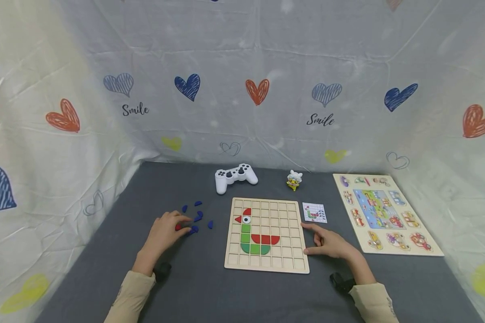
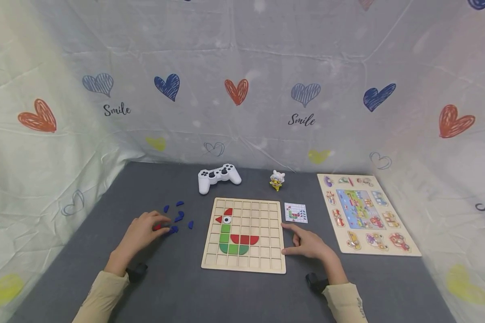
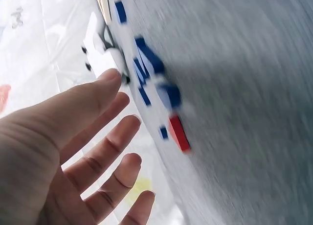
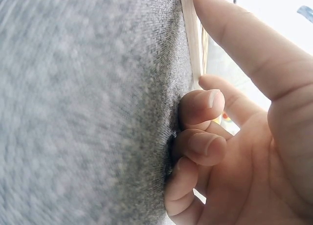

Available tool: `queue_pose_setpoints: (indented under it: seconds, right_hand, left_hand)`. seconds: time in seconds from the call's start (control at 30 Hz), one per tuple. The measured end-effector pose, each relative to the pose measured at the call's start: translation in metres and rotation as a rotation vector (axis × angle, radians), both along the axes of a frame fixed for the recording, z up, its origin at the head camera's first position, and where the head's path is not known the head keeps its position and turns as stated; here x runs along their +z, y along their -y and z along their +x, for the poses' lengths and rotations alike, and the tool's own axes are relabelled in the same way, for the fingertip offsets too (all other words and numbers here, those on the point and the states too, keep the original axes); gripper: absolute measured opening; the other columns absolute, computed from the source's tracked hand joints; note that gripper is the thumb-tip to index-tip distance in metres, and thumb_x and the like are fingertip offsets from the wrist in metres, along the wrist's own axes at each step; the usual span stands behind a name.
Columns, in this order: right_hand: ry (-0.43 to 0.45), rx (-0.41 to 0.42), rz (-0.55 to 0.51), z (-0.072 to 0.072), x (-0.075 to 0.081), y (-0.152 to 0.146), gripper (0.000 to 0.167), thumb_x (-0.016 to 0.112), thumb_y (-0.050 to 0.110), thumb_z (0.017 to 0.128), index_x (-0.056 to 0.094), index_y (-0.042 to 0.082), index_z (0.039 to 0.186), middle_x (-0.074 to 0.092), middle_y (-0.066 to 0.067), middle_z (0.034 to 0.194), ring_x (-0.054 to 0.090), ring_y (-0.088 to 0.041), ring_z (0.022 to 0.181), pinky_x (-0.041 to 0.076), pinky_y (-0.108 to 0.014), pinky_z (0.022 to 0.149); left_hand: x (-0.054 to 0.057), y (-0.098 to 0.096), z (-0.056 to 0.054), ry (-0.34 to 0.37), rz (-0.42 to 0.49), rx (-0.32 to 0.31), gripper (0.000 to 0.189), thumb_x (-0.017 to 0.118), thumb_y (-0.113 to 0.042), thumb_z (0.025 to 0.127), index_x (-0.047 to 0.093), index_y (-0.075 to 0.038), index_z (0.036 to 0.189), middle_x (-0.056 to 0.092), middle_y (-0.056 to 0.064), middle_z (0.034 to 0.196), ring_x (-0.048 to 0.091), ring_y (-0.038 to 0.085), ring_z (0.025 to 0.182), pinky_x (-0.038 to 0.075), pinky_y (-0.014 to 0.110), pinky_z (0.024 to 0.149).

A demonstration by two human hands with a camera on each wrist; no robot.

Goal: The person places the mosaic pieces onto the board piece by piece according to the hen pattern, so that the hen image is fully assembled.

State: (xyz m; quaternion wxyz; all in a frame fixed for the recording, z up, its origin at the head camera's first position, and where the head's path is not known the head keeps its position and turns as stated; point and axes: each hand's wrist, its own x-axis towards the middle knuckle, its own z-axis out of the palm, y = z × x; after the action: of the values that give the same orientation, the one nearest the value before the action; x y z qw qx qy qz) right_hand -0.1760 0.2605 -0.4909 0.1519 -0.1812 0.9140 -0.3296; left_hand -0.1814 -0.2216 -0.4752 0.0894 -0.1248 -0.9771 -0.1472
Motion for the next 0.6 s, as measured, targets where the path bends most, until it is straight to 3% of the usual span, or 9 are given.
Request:
queue_pose_setpoints:
  seconds: [0.3,0.6]
  right_hand:
    - [-0.008,0.008,-0.004,0.001,0.001,0.0,0.078,0.074,0.039,0.076,0.039,0.013,0.141,0.043,0.003,0.066,0.035,-0.006,0.052,0.029,-0.021,0.05]
    - [-0.002,0.007,-0.002,0.001,0.001,0.001,0.078,0.074,0.038,0.077,0.039,0.013,0.141,0.042,0.003,0.066,0.034,-0.006,0.053,0.029,-0.021,0.05]
  left_hand:
    - [0.003,0.027,0.001,0.041,0.01,-0.001,0.028,0.07,-0.023,0.082,0.069,-0.014,0.108,0.063,0.008,0.105,0.054,0.032,0.093,0.04,0.055,0.076]
    - [0.003,0.037,0.0,0.058,0.004,-0.028,0.029,0.072,-0.02,0.079,0.069,-0.014,0.107,0.063,0.008,0.102,0.054,0.032,0.091,0.044,0.051,0.072]
